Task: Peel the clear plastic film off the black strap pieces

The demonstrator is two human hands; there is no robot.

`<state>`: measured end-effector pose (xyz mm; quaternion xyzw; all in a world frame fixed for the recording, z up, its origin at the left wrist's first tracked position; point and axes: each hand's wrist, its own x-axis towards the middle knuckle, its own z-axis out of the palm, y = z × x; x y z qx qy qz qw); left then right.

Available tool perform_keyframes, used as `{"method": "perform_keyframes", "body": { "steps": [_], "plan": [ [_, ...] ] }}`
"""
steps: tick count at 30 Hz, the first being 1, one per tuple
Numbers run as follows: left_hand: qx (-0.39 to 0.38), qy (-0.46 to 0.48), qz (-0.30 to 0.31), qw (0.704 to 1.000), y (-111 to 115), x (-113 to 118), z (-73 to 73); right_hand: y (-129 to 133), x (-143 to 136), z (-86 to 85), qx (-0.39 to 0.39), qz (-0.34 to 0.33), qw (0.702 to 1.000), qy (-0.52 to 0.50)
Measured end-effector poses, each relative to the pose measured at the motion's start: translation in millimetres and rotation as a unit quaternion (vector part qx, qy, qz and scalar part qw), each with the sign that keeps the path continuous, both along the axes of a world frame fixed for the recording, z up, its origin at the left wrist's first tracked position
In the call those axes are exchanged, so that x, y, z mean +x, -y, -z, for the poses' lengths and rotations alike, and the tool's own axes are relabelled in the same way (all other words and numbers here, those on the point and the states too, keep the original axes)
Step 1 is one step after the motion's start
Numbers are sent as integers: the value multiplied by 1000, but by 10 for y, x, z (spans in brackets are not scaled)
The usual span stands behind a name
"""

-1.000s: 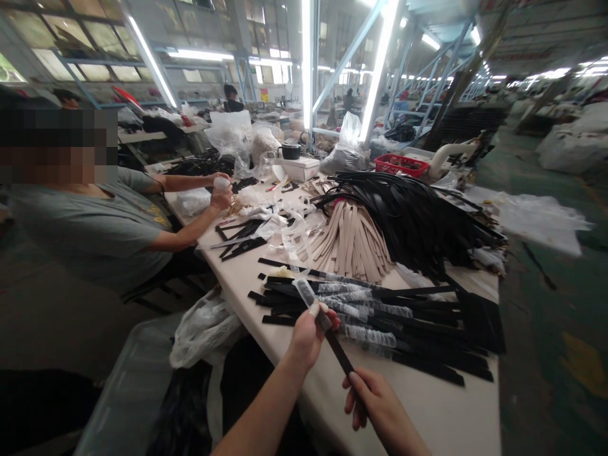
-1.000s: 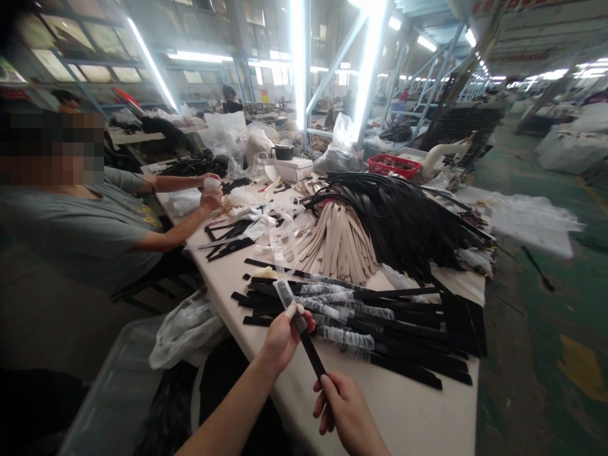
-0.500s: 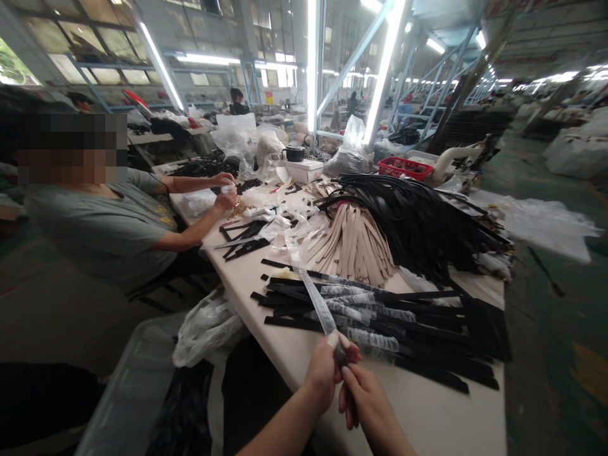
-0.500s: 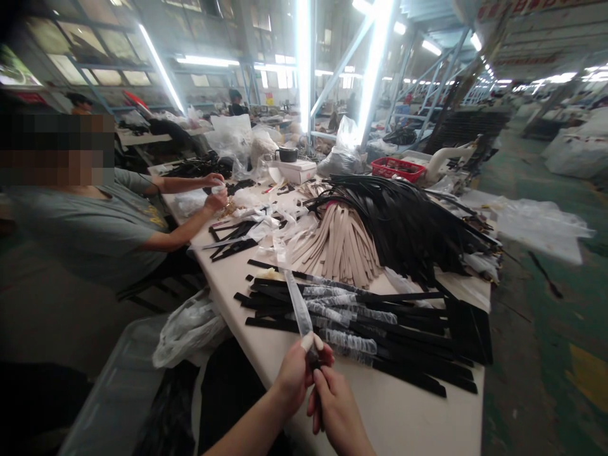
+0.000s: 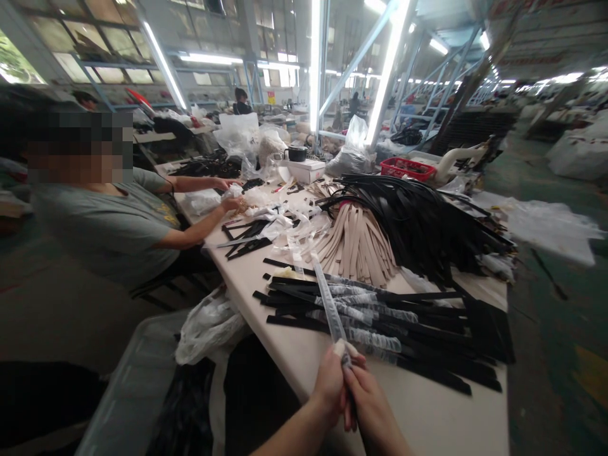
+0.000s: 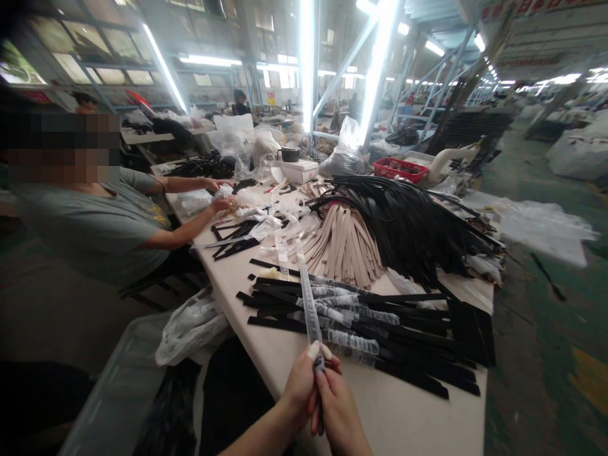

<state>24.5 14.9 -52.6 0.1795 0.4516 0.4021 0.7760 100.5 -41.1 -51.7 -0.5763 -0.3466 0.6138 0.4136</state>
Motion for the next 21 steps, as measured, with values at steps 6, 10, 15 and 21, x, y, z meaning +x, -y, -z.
{"method": "perform_keyframes", "body": {
  "steps": [6, 10, 15, 21],
  "plan": [
    [16, 7, -52, 998, -184, -143, -101, 115, 47, 23, -75, -62, 992, -77],
    [25, -14, -30, 999, -90, -108, -59, 58, 31, -8, -41, -34, 998, -14],
    [-35, -8, 61, 997, 164, -44, 78, -49, 39, -53, -7, -21, 1000, 6],
    [-24, 28, -26, 999, -370, -105, -76, 161, 6, 53, -84, -43, 990, -103]
  ]
}}
